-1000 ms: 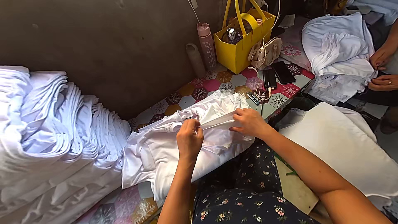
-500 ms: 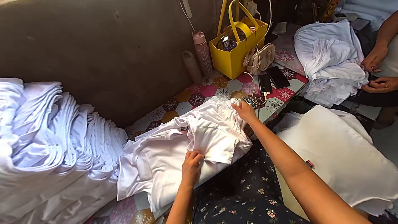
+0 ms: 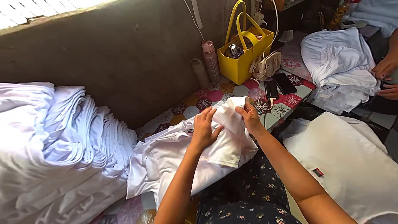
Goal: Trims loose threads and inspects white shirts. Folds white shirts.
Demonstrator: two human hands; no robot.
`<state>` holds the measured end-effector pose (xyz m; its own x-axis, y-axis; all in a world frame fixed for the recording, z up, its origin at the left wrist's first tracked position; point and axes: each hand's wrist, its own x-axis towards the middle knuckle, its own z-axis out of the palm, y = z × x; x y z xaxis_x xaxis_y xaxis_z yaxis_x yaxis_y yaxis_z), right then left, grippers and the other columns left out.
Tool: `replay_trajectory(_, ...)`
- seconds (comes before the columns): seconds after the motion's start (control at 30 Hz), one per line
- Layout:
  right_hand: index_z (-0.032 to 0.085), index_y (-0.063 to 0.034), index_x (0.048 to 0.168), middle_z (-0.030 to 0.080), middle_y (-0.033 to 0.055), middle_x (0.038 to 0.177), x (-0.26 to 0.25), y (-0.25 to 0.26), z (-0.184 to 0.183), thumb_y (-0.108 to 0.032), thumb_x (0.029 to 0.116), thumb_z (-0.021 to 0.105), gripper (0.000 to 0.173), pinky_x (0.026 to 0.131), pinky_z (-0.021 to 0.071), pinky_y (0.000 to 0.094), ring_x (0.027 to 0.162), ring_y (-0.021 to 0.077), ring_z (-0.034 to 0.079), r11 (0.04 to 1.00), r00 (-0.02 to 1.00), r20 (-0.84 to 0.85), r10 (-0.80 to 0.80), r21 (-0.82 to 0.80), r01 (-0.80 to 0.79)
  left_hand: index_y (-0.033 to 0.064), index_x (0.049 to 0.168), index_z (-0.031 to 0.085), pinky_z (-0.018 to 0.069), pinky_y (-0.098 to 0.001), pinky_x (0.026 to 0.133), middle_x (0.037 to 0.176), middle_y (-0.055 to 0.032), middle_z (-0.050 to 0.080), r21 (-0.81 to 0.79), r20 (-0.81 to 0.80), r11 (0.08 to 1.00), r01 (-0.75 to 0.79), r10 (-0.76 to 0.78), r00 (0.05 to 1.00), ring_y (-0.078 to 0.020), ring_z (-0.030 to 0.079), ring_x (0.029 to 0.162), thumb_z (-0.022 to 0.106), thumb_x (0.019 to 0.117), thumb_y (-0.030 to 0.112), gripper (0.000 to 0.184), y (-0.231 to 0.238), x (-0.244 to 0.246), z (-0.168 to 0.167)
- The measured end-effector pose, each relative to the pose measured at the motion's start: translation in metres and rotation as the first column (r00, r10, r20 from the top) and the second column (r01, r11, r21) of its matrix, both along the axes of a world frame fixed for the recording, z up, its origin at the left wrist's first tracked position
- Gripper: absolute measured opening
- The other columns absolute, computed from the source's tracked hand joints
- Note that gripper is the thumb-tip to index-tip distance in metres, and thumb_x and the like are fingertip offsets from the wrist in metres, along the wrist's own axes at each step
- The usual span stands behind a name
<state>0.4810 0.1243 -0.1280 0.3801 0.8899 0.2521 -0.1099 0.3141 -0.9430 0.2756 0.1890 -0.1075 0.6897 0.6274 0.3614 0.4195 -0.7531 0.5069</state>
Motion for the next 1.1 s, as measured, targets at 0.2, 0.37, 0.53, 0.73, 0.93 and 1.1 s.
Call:
replay_trajectory(0.2, 0.064, 0.0023, 0.1, 0.064, 0.0064, 0.104, 0.003, -0.007, 0.009, -0.003, 0.0958, 0.064, 0.007, 0.083, 0.0563, 0.025, 0.093, 0.0061, 0.063, 0.985, 0.958, 0.273, -0.092, 0.166, 0.047, -0.0016, 0.1, 0.071, 0.0556, -0.0429, 0.077, 0.084, -0.0116, 0.071, -0.323, 0.046, 0.915, 0.242, -0.24, 0.97, -0.0191, 0.068, 0.078, 0.082, 0.0857, 0.018, 0.027, 0.044, 0.064, 0.031)
replay_trajectory(0.37, 0.072, 0.0061, 0.104, 0.073, 0.0179, 0.094, 0.024, -0.032, -0.001, -0.03, 0.0902, 0.078, 0.039, 0.09, 0.0545, 0.0516, 0.093, 0.0285, 0.07, 0.943, 0.677, 0.683, 0.274, -0.329, -0.05, 0.0026, 0.077, 0.066, 0.0469, -0.0179, 0.058, 0.066, 0.0029, 0.06, -0.254, 0.338, 0.902, 0.348, -0.254, 0.906, 0.001, 0.055, 0.059, 0.07, 0.0951, 0.01, 0.02, 0.035, 0.055, 0.027)
replay_trajectory(0.53, 0.076, -0.0021, 0.081, 0.072, 0.018, 0.092, 0.055, -0.059, -0.017, -0.031, 0.0951, 0.07, 0.033, 0.09, 0.0439, 0.0617, 0.093, 0.0405, 0.064, 0.992, 0.295, 0.955, 0.001, -0.039, 0.124, -0.0031, 0.093, 0.072, 0.0523, -0.021, 0.09, 0.099, -0.0023, 0.068, -0.185, 0.46, 0.93, 0.317, -0.203, 0.864, -0.0018, 0.063, 0.095, 0.061, 0.0991, 0.005, 0.015, 0.043, 0.039, 0.019)
replay_trajectory(0.73, 0.07, 0.0054, 0.084, 0.071, 0.024, 0.103, 0.009, -0.097, -0.023, -0.011, 0.0909, 0.07, 0.018, 0.083, 0.06, 0.0445, 0.096, 0.0336, 0.071, 0.999, 0.542, 0.84, -0.037, 0.03, 0.022, 0.0141, 0.104, 0.07, 0.0566, -0.0222, 0.081, 0.096, 0.0103, 0.07, -0.402, 0.559, 0.841, 0.362, -0.087, 0.824, 0.0009, 0.065, 0.086, 0.055, 0.1044, 0.013, 0.016, 0.029, 0.001, 0.007)
replay_trajectory(0.93, 0.075, 0.0069, 0.102, 0.074, 0.0194, 0.103, 0.019, -0.069, -0.03, -0.01, 0.0982, 0.062, 0.021, 0.092, 0.0571, 0.0399, 0.098, 0.0263, 0.072, 0.986, 0.737, 0.669, 0.099, -0.165, 0.017, -0.0005, 0.096, 0.077, 0.0467, -0.0539, 0.1, 0.096, -0.0114, 0.075, -0.311, -0.015, 0.936, 0.166, -0.18, 0.984, -0.025, 0.07, 0.098, 0.062, 0.093, 0.006, 0.017, -0.018, -0.094, -0.054)
replay_trajectory(1.1, 0.059, 0.0088, 0.132, 0.06, 0.0317, 0.13, 0.083, 0.018, -0.072, -0.036, 0.1008, 0.067, 0.055, 0.108, 0.0431, 0.0609, 0.124, 0.0467, 0.057, 0.734, 0.765, 0.64, 0.078, -0.556, 0.39, 0.0062, 0.109, 0.076, 0.0422, -0.0693, 0.096, 0.11, -0.0151, 0.073, -0.231, -0.118, 0.973, 0.031, -0.06, 0.991, -0.0397, 0.067, 0.11, 0.057, 0.0836, -0.002, 0.033, -0.064, -0.102, -0.115)
